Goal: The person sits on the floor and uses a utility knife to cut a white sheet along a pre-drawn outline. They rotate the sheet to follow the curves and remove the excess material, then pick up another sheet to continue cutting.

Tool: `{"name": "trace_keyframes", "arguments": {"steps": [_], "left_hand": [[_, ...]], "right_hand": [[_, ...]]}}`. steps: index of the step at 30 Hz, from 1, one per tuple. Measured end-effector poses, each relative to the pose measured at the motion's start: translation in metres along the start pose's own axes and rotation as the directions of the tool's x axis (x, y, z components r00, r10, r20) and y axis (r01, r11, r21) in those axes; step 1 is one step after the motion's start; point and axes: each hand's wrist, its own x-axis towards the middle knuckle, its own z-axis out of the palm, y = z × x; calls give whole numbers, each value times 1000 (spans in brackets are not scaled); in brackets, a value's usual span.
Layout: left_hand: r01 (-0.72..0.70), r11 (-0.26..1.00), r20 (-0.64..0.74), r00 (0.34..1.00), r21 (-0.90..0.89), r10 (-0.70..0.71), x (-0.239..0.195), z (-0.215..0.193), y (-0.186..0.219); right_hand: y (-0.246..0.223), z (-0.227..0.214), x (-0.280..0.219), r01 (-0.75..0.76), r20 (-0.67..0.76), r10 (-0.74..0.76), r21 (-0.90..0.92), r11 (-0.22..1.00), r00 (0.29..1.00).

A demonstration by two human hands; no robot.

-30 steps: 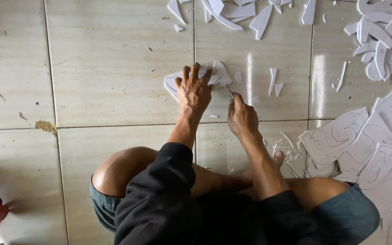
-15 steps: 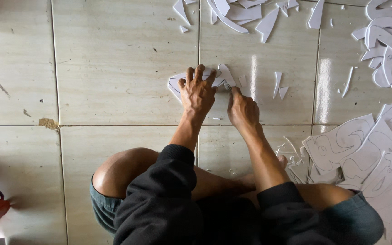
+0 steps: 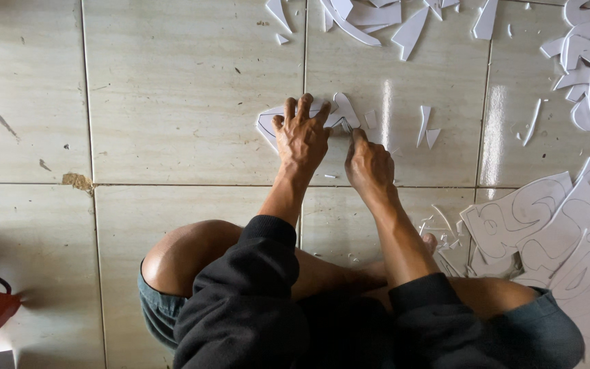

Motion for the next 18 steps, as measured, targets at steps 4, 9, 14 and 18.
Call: {"name": "trace_keyframes", "arguments": {"steps": [4, 9, 14, 18], "left_hand": [[-10, 1000, 1, 1000, 19, 10, 1, 2, -1], [3, 1000, 11, 1000, 22, -4, 1, 0, 1], [-14, 1000, -16, 1000, 21, 14, 6, 10, -1], [-12, 999, -9, 1000, 34, 13, 5, 9, 0]], "right_hand": [[-1, -2, 1, -32, 22, 32, 2, 999, 999], [27, 29, 16, -42, 67, 44, -31, 999, 997], [23, 18, 10, -38, 125, 39, -9, 999, 991], [14, 12, -8, -59, 170, 60, -10, 998, 984]]}}
